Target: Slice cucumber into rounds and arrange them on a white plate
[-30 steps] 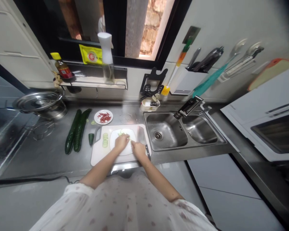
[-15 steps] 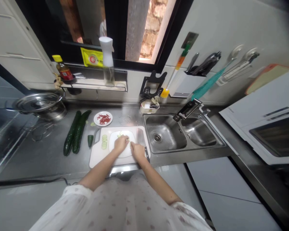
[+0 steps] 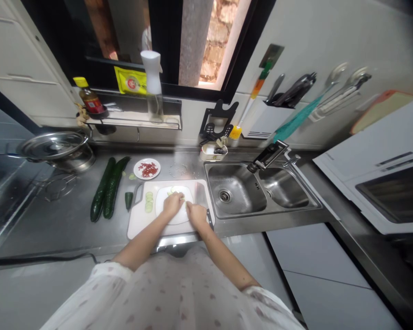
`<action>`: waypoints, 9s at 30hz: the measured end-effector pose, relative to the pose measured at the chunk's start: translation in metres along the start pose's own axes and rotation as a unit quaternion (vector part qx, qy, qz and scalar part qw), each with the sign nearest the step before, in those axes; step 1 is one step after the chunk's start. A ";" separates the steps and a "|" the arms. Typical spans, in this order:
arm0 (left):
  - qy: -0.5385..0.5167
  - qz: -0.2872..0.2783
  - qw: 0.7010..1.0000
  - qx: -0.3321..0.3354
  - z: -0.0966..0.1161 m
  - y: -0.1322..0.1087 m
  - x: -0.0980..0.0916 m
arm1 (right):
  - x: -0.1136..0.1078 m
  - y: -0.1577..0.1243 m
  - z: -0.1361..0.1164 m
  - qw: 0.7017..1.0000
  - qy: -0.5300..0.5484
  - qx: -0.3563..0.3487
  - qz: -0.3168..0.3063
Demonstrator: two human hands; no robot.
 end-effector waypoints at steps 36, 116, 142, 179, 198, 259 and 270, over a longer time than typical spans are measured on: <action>-0.078 0.013 0.997 -0.010 0.002 -0.036 -0.010 | -0.008 -0.018 -0.006 0.995 0.063 -0.035 0.063; -0.581 0.038 0.795 -0.169 -0.037 -0.095 -0.091 | -0.070 0.001 -0.055 0.793 0.536 -0.170 0.236; -0.646 -0.090 0.740 -0.162 -0.017 -0.095 -0.109 | -0.077 -0.010 -0.049 0.808 0.498 -0.207 0.237; -0.562 0.062 0.820 -0.086 -0.008 -0.088 -0.095 | -0.063 0.006 -0.030 0.813 0.537 -0.160 0.161; -0.430 0.055 0.894 -0.111 -0.015 -0.036 -0.051 | -0.067 0.041 0.013 0.932 0.292 -0.168 0.134; 0.139 0.024 0.982 0.130 0.003 -0.031 -0.001 | -0.027 0.048 0.022 0.998 0.000 -0.060 -0.010; 0.123 0.013 0.986 0.114 0.003 -0.031 -0.002 | -0.026 0.028 0.033 0.997 0.071 0.039 0.007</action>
Point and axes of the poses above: each hand's wrist, its own y-axis towards the middle knuckle, its own x-axis out of the palm, z = x × y, the point moved 3 cm from there along y, towards the middle knuckle, and after that the axes turned 11 degrees about -x, right-handed, at the moved point
